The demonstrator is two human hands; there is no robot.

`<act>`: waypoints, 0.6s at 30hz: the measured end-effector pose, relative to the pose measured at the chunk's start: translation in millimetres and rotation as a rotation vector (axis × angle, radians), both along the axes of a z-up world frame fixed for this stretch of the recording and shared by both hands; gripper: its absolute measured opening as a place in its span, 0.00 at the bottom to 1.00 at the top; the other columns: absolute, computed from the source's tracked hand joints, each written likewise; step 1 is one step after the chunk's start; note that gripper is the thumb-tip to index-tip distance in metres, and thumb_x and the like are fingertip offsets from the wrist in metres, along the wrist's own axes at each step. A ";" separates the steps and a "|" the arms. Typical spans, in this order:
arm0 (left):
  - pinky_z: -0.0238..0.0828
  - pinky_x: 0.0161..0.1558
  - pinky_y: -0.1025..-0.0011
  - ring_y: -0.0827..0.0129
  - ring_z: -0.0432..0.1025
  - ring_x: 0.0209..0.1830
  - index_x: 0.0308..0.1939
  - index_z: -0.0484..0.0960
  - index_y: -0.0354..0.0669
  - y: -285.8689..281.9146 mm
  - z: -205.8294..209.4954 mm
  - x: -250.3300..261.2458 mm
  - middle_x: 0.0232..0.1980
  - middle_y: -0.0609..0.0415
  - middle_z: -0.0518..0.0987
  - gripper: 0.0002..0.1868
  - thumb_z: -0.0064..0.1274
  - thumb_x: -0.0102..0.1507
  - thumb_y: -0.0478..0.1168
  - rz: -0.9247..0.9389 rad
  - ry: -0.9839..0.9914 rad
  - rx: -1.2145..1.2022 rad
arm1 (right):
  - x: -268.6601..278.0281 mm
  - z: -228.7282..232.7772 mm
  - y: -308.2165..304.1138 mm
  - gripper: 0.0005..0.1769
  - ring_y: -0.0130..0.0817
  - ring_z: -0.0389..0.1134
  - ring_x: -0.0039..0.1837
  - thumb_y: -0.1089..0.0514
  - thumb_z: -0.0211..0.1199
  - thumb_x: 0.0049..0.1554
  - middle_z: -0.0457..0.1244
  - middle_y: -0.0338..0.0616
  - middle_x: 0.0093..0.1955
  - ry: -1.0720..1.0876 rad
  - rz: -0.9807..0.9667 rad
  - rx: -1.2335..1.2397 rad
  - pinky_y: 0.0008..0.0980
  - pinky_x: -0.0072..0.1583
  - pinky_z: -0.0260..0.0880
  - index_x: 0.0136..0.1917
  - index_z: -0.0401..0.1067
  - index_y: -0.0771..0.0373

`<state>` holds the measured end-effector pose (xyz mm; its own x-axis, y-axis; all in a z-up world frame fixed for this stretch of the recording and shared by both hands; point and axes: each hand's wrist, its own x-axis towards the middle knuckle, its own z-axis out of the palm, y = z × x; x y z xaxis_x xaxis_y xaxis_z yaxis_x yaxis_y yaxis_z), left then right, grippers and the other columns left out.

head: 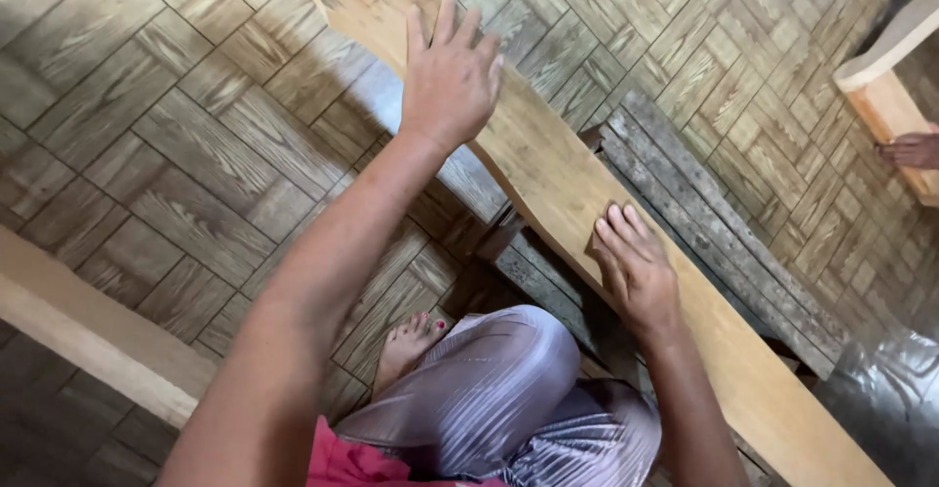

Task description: The person sits on the floor and sands a long wooden plank using a sanding block. They hold the plank with one hand and rub the sanding block back and forth along its surface.

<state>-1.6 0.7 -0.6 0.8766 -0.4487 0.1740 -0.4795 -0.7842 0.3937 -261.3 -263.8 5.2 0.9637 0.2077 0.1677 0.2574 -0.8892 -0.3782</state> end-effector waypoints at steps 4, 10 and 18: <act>0.31 0.73 0.36 0.44 0.46 0.79 0.67 0.74 0.48 -4.0 0.1 3.6 0.73 0.46 0.69 0.27 0.29 0.74 0.55 -0.005 0.020 0.076 | 51.6 25.8 47.7 0.22 0.50 0.58 0.79 0.49 0.49 0.70 0.62 0.52 0.74 0.068 -0.140 -0.070 0.51 0.77 0.59 0.70 0.72 0.61; 0.33 0.74 0.36 0.46 0.48 0.79 0.69 0.72 0.51 -3.1 6.2 0.1 0.74 0.48 0.68 0.27 0.29 0.73 0.57 -0.015 0.037 0.093 | 131.7 75.4 120.3 0.25 0.49 0.45 0.83 0.50 0.46 0.70 0.50 0.53 0.81 0.287 -0.269 0.175 0.48 0.80 0.42 0.75 0.62 0.63; 0.32 0.75 0.36 0.45 0.51 0.78 0.61 0.79 0.52 -2.7 3.2 -1.2 0.70 0.50 0.72 0.21 0.35 0.73 0.52 -0.001 0.025 0.010 | 28.7 35.2 43.7 0.22 0.42 0.48 0.83 0.52 0.45 0.69 0.57 0.43 0.78 0.289 -0.437 0.201 0.46 0.82 0.41 0.71 0.69 0.56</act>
